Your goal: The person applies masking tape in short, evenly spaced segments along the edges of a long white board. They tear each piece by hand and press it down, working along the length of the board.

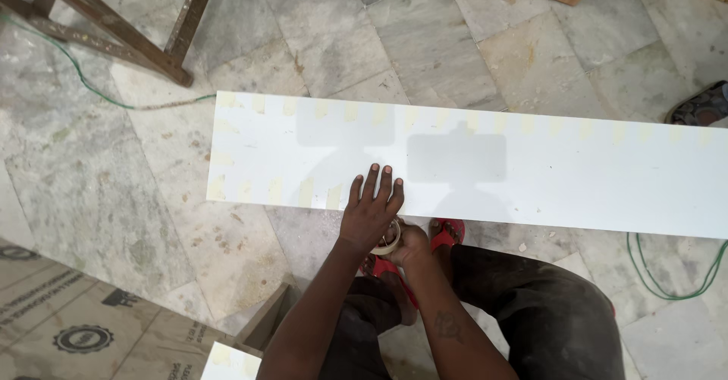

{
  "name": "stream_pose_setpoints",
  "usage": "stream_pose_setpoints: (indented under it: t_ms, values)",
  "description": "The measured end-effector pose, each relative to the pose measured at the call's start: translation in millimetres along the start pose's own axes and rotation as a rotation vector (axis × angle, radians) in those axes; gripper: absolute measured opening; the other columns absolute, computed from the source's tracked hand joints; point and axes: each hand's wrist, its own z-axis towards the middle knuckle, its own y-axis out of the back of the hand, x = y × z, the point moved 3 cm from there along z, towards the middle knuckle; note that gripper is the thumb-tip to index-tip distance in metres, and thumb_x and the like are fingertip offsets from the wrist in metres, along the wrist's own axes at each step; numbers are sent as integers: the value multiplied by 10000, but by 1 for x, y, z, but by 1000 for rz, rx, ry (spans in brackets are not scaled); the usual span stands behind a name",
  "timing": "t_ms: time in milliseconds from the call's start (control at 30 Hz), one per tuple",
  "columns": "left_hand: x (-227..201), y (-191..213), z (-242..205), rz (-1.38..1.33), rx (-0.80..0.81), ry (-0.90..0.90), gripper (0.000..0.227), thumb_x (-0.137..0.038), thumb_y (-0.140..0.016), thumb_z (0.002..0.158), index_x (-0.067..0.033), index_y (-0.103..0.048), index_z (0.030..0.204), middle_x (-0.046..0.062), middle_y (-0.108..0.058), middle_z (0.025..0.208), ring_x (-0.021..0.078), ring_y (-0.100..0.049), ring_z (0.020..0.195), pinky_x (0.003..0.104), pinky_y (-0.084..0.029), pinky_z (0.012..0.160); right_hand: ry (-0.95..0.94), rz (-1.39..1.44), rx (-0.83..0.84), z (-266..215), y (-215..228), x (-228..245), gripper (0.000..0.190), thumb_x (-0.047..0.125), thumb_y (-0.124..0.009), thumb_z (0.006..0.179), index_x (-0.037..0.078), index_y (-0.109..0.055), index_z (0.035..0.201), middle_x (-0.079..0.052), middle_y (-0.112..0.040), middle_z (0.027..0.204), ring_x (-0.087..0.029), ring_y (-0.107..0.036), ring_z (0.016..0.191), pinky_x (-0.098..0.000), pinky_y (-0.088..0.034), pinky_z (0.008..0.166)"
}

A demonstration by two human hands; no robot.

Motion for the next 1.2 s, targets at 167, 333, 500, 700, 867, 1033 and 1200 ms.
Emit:
stream_pose_setpoints:
  t_ms: [167,333,500,700,867,1033,1200]
  values:
    - [0,4,0,105,-46,-52,512,-204,-629,969,-109,-498,1455,193,-452,1568,393,-397,1487,575,-389,1158,344,-353,-164,-67,-4,-10,313,182,-540,1014,101,-538,1316,-63,-673,957,-199,-660,789,-462,-616,743]
    - [1,31,9,139,98,-89,611,-176,-649,891,-99,-477,1472,203,-428,1574,385,-349,1490,550,-363,1145,525,-777,-152,-158,-6,-6,450,68,-564,979,91,-465,1417,-106,-677,981,-230,-695,838,-399,-604,765]
    - [-1,60,12,-207,438,68,728,-363,-706,859,-65,-450,1472,164,-353,1617,348,-285,1532,502,-266,1234,673,-1111,-51,-214,-14,4,598,89,-592,984,115,-374,1541,-136,-715,914,-202,-738,848,-342,-553,819]
    - [-66,67,5,-226,155,146,1030,-687,-536,918,104,-302,1533,287,-254,1632,379,-196,1554,522,-128,1264,765,-987,18,-247,-20,12,587,75,-564,987,84,-343,1531,-105,-738,921,-191,-738,867,-333,-561,835]
    - [-114,30,29,-159,268,128,988,-678,-394,953,67,-208,1575,267,-140,1671,346,-78,1570,472,-50,1259,790,-787,-8,-258,0,31,565,57,-573,983,42,-360,1506,-136,-681,968,-195,-695,832,-370,-582,782]
    - [-161,-1,63,-425,239,-48,857,-628,-378,1030,-12,-210,1601,181,-141,1686,301,-87,1567,488,-56,1250,744,-733,-205,-258,32,51,492,61,-538,1012,43,-394,1482,-149,-682,1128,-186,-689,957,-346,-559,847]
    - [-201,-7,44,-844,467,-107,390,-380,-530,1046,-167,-674,1340,58,-702,1410,277,-656,1319,431,-519,1105,775,-748,-235,-246,40,51,480,67,-499,1033,96,-384,1498,-80,-599,1312,-133,-615,1147,-311,-509,948]
